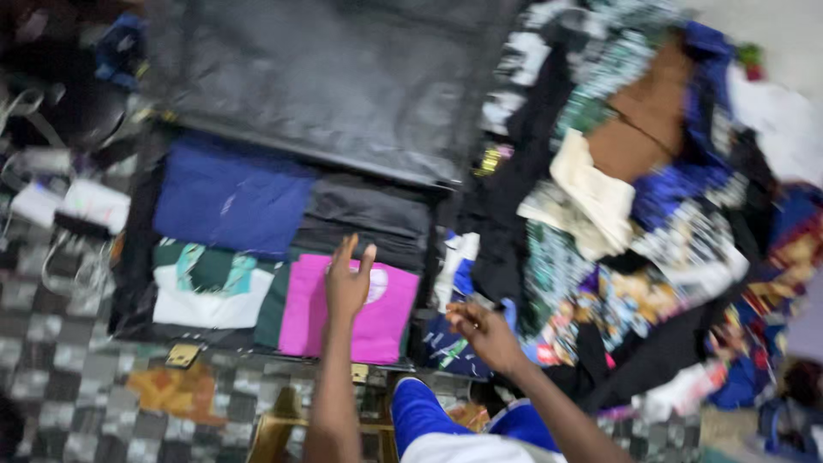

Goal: The person folds several pieces of clothing, including a black garment, a blue shirt, and a white shirt, on a yellow table. They smooth out each item, fold it neatly, and place it into a black suitcase. The person also picks up a black sock from a pile of clothes and folds it on the table.

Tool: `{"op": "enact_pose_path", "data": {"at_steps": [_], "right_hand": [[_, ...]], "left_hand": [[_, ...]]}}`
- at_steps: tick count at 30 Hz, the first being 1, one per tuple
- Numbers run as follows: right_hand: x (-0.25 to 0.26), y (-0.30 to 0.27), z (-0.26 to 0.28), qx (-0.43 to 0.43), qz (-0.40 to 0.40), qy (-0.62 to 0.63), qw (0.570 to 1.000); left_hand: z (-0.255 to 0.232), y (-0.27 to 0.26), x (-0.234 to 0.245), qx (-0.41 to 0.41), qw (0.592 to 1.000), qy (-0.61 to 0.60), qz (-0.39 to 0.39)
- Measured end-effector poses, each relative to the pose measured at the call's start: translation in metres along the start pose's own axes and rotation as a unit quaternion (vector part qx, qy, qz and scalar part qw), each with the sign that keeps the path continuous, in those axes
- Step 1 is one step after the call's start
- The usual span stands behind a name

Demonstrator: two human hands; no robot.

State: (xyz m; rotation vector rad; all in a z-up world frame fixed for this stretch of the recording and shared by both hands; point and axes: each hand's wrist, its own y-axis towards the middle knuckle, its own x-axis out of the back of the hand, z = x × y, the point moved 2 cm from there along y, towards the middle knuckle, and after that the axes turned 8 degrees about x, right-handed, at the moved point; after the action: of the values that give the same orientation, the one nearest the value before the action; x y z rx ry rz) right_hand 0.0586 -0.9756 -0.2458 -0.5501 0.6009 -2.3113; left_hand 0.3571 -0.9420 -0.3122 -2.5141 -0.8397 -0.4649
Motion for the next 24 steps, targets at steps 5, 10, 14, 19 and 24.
{"op": "enact_pose_path", "data": {"at_steps": [5, 10, 14, 19, 24], "right_hand": [[0.070, -0.038, -0.010, 0.006, -0.039, 0.091, 0.995], [0.143, -0.068, -0.002, 0.076, -0.101, 0.225, 0.966], [0.201, -0.097, -0.003, 0.120, -0.141, 0.294, 0.938], [0.256, -0.155, -0.021, 0.152, -0.136, 0.391, 0.898], [0.300, -0.202, -0.061, 0.164, -0.174, 0.472, 0.849]], "left_hand": [[-0.025, -0.126, -0.069, 0.206, 0.939, -0.255, 0.106], [-0.090, -0.198, -0.092, 0.186, 0.940, -0.271, 0.097], [-0.154, -0.240, -0.077, 0.017, 0.995, -0.091, 0.022], [-0.209, -0.310, -0.092, 0.013, 0.978, -0.208, 0.023], [-0.212, -0.367, -0.128, 0.058, 0.973, -0.221, 0.044]]}}
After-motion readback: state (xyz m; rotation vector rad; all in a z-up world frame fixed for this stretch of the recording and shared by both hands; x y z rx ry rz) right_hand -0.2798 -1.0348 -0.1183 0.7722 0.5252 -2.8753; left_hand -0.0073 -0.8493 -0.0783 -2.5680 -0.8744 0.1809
